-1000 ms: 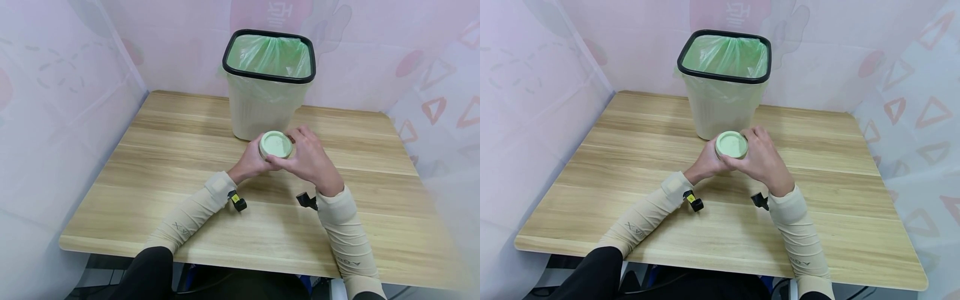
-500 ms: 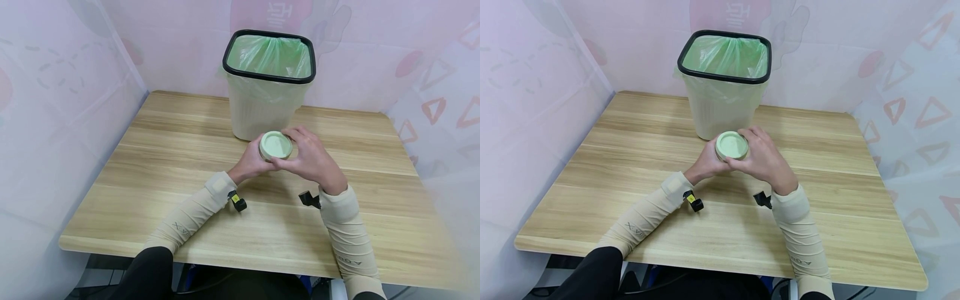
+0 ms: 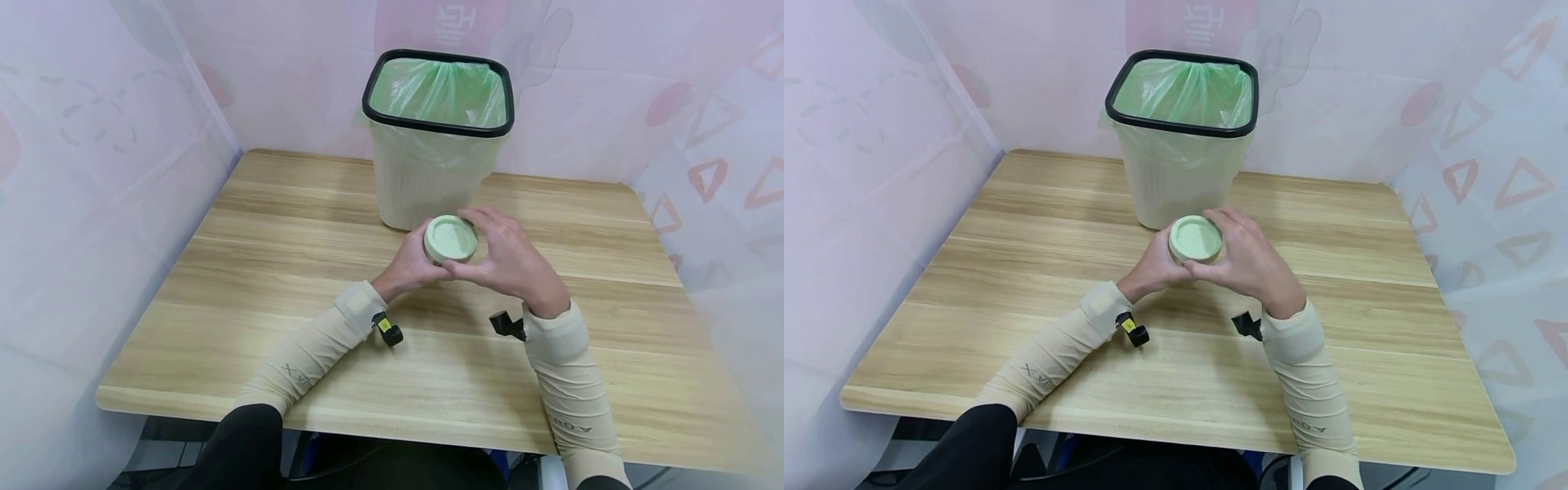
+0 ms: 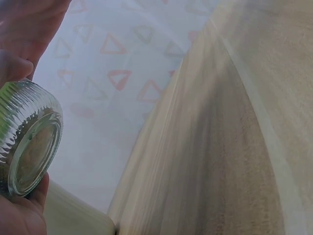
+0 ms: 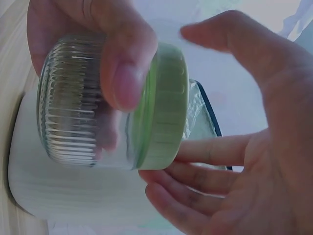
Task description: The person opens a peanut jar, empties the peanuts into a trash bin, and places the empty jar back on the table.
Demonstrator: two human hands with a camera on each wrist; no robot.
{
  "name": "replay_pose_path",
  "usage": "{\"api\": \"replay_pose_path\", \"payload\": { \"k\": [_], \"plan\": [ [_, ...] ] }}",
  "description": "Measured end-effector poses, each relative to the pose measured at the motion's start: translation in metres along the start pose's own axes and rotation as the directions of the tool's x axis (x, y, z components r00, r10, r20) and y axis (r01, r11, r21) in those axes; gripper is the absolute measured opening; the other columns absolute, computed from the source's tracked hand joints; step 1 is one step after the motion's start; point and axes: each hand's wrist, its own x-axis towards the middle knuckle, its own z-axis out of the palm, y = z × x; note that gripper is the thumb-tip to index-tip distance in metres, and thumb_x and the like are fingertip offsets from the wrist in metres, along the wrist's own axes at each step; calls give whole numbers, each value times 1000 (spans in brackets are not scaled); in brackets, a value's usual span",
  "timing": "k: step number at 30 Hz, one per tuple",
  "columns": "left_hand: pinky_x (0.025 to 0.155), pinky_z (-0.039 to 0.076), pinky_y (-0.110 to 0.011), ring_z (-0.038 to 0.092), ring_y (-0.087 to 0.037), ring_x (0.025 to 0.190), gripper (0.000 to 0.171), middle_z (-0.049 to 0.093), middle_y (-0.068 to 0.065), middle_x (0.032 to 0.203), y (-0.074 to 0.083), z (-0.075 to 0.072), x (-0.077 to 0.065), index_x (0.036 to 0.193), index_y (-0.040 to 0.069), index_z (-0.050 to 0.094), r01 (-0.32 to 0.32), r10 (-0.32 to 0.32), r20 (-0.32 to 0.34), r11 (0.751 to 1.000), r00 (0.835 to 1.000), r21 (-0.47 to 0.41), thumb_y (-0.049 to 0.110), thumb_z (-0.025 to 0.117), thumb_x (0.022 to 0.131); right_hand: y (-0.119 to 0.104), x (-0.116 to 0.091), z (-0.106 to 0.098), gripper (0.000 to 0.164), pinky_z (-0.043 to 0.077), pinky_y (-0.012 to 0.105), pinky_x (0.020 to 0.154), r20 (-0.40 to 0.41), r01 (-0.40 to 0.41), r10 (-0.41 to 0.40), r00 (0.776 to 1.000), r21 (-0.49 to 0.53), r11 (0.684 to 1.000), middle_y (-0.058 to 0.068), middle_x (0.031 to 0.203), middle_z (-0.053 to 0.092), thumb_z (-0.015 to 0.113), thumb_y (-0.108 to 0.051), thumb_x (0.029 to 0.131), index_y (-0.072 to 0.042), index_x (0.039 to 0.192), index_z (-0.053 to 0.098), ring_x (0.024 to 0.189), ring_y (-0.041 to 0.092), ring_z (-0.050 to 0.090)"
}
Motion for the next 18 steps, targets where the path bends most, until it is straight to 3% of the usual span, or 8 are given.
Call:
{"api": "replay_pose_path", "payload": {
  "k": [9, 18],
  "plan": [
    [102, 48, -34, 58, -19, 116, 82, 60, -7, 128, 1, -1, -1, 137, 13, 47, 31, -31, 12, 999, 999, -17, 18, 88, 66, -10, -4, 2, 86, 43, 49, 103, -67, -131, 127, 990, -43, 991, 16, 126, 58, 76, -61, 70, -1, 128, 55, 119, 32, 50],
    [99, 49, -32, 59, -16, 111, 79, 62, -6, 122, 2, -1, -1, 133, 12, 49, 28, -28, -4, 999, 1000, 17, 19, 88, 65, -18, -4, 7, 69, 45, 45, 88, -94, -162, 155, 984, -82, 983, 13, 103, 55, 78, -58, 69, -4, 108, 62, 99, 29, 49]
  ]
}}
